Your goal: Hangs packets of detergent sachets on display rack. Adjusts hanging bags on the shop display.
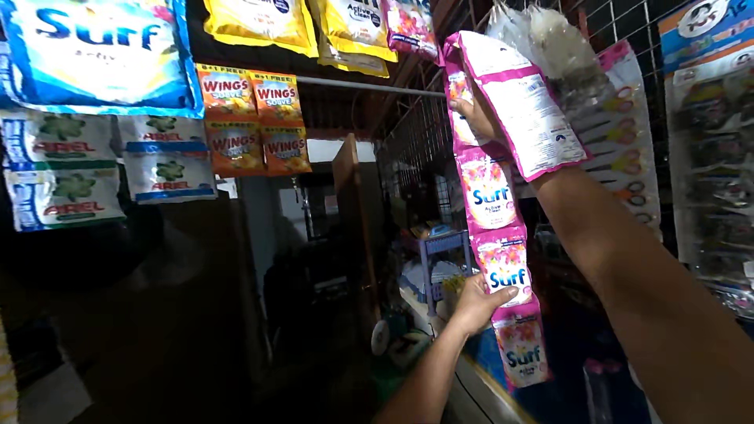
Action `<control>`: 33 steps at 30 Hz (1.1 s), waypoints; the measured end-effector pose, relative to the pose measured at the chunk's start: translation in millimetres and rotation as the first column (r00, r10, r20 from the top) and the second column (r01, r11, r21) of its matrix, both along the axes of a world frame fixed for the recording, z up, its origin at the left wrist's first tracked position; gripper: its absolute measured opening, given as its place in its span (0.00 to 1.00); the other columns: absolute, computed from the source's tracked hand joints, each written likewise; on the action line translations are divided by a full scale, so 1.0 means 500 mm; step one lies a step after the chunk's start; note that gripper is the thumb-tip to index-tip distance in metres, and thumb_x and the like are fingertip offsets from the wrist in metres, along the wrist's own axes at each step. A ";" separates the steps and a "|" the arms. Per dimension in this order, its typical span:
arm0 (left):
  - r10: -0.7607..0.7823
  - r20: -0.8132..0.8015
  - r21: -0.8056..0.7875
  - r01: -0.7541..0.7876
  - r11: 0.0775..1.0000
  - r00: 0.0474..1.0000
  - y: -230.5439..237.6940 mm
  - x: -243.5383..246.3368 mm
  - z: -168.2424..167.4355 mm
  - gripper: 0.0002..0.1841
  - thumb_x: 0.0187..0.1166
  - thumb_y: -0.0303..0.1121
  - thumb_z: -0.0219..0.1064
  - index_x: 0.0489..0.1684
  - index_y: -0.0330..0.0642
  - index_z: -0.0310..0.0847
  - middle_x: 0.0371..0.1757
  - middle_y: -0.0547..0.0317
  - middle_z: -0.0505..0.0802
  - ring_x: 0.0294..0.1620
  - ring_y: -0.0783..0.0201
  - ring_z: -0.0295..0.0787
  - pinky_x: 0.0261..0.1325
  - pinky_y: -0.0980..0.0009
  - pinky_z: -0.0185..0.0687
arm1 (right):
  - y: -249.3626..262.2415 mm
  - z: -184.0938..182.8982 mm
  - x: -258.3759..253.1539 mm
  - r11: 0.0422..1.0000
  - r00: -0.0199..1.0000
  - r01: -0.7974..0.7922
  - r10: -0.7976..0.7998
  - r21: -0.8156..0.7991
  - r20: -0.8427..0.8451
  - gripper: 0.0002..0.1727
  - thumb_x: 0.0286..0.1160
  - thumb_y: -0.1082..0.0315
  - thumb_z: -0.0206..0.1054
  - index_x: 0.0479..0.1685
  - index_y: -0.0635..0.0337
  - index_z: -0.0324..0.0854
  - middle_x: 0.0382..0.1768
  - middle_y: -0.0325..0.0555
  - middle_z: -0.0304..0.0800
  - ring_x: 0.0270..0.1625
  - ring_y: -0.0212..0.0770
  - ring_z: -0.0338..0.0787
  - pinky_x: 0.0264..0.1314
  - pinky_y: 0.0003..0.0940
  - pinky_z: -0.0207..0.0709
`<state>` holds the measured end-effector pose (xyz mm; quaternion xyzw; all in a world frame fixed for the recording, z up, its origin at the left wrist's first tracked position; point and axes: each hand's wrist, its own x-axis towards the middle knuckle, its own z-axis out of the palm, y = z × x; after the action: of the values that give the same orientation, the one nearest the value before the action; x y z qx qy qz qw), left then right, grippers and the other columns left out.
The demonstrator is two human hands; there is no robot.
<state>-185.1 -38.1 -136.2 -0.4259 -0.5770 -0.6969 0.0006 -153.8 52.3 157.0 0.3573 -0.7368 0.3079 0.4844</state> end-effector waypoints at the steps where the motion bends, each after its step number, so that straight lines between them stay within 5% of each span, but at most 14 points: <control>1: 0.006 -0.006 0.003 -0.006 1.000 1.000 -0.002 0.000 0.001 0.12 0.73 0.17 0.72 0.52 0.28 0.82 0.40 0.56 0.97 0.41 0.70 0.95 0.53 0.71 0.91 | -0.002 -0.001 0.003 1.000 1.000 0.015 -0.015 -0.004 0.011 0.21 0.92 0.72 0.49 0.72 0.83 0.71 0.69 0.72 0.81 0.70 0.48 0.83 0.76 0.33 0.69; 8: -0.024 0.062 0.029 0.022 0.999 0.998 -0.025 -0.016 0.004 0.12 0.78 0.18 0.66 0.57 0.30 0.79 0.41 0.57 0.96 0.42 0.69 0.95 0.53 0.70 0.91 | -0.004 0.009 -0.009 0.998 0.996 0.062 -0.062 -0.005 -0.056 0.26 0.91 0.69 0.54 0.80 0.80 0.64 0.72 0.72 0.79 0.74 0.51 0.81 0.80 0.37 0.68; 12: -0.043 0.069 -0.034 0.045 0.998 0.997 -0.042 -0.019 -0.013 0.19 0.70 0.15 0.72 0.60 0.28 0.78 0.45 0.54 0.96 0.46 0.66 0.96 0.57 0.67 0.92 | -0.012 0.007 0.003 0.997 0.997 0.079 -0.079 -0.004 -0.025 0.24 0.92 0.69 0.53 0.78 0.80 0.66 0.72 0.72 0.79 0.75 0.50 0.80 0.80 0.35 0.66; 26: -0.015 0.138 0.019 0.013 1.000 0.990 -0.062 0.001 -0.031 0.11 0.78 0.20 0.67 0.56 0.29 0.80 0.42 0.54 0.96 0.42 0.66 0.96 0.54 0.67 0.92 | -0.004 0.007 -0.021 0.995 0.995 0.090 -0.091 -0.045 -0.028 0.32 0.91 0.67 0.55 0.87 0.78 0.54 0.78 0.73 0.72 0.81 0.51 0.75 0.85 0.35 0.62; 33: 0.017 0.069 -0.282 0.003 0.960 0.997 -0.070 0.017 -0.157 0.16 0.69 0.18 0.74 0.54 0.30 0.82 0.43 0.60 0.95 0.45 0.72 0.93 0.56 0.69 0.90 | -0.015 0.014 0.020 0.980 0.981 0.193 -0.193 -0.047 -0.004 0.29 0.92 0.66 0.54 0.85 0.77 0.58 0.78 0.71 0.73 0.81 0.50 0.75 0.85 0.35 0.61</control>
<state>-176.8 -73.3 -214.7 -0.3948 -0.6714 -0.6224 -0.0780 -143.6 44.9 164.1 0.2742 -0.7585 0.2750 0.5234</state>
